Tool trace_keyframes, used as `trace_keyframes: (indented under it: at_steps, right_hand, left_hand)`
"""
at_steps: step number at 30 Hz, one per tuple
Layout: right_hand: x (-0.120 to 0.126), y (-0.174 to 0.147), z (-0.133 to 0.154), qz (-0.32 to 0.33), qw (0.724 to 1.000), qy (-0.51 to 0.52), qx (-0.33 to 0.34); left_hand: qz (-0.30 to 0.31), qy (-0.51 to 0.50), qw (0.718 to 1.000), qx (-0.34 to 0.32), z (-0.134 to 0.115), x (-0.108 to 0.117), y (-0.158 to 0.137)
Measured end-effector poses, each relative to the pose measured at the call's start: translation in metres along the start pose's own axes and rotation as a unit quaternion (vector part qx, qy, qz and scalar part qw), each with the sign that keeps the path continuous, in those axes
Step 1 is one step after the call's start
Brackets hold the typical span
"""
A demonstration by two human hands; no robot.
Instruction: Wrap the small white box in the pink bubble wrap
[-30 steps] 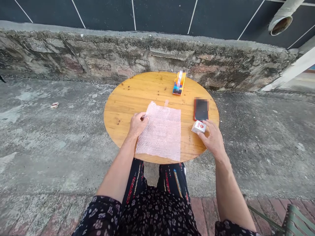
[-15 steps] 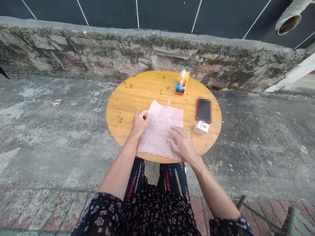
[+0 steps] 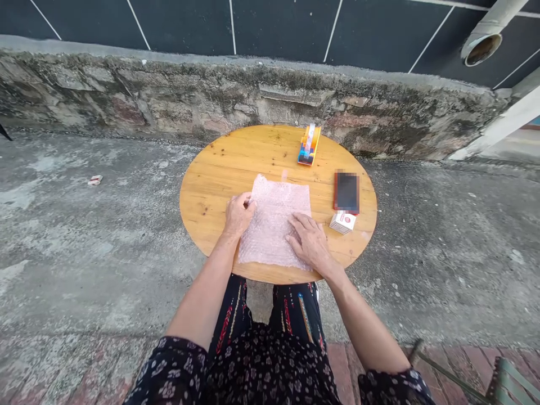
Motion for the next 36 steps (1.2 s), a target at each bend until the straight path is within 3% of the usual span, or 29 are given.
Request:
trace_keyframes:
  at_steps: [6,13,19,25,36]
  right_hand:
    - [-0.002,0.000,0.002,-0.004,1.000,-0.019,-0.002]
    - [-0.004,0.000,0.002,0.000,0.999,-0.030,-0.012]
    - [-0.004,-0.001,0.005,0.003,0.999,-0.045,-0.020]
    - [-0.003,-0.002,0.005,0.002,0.999,-0.040,-0.022]
    - [0.001,-0.004,0.005,-0.005,1.000,-0.020,-0.017]
  left_hand:
    - [-0.013,0.071,0.997,-0.022,-0.004,-0.003,-0.001]
    - [-0.099,0.075,0.986,-0.111,-0.018,0.008,-0.009]
    - [-0.026,0.086,0.977,-0.194,-0.037,-0.003,-0.017]
    - [0.034,0.135,0.980,-0.144,-0.024,-0.014,-0.015]
    - [0.045,0.113,0.987,-0.108,-0.021,-0.014,-0.013]
Point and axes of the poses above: each hand's wrist, its own y-axis towards the middle knuckle, its own x-axis out of the back of the hand, z = x × y, the point moved 7 cm from there along y, towards the middle knuckle, and after that the axes turned 9 degrees about -y, right-handed, at the moved point
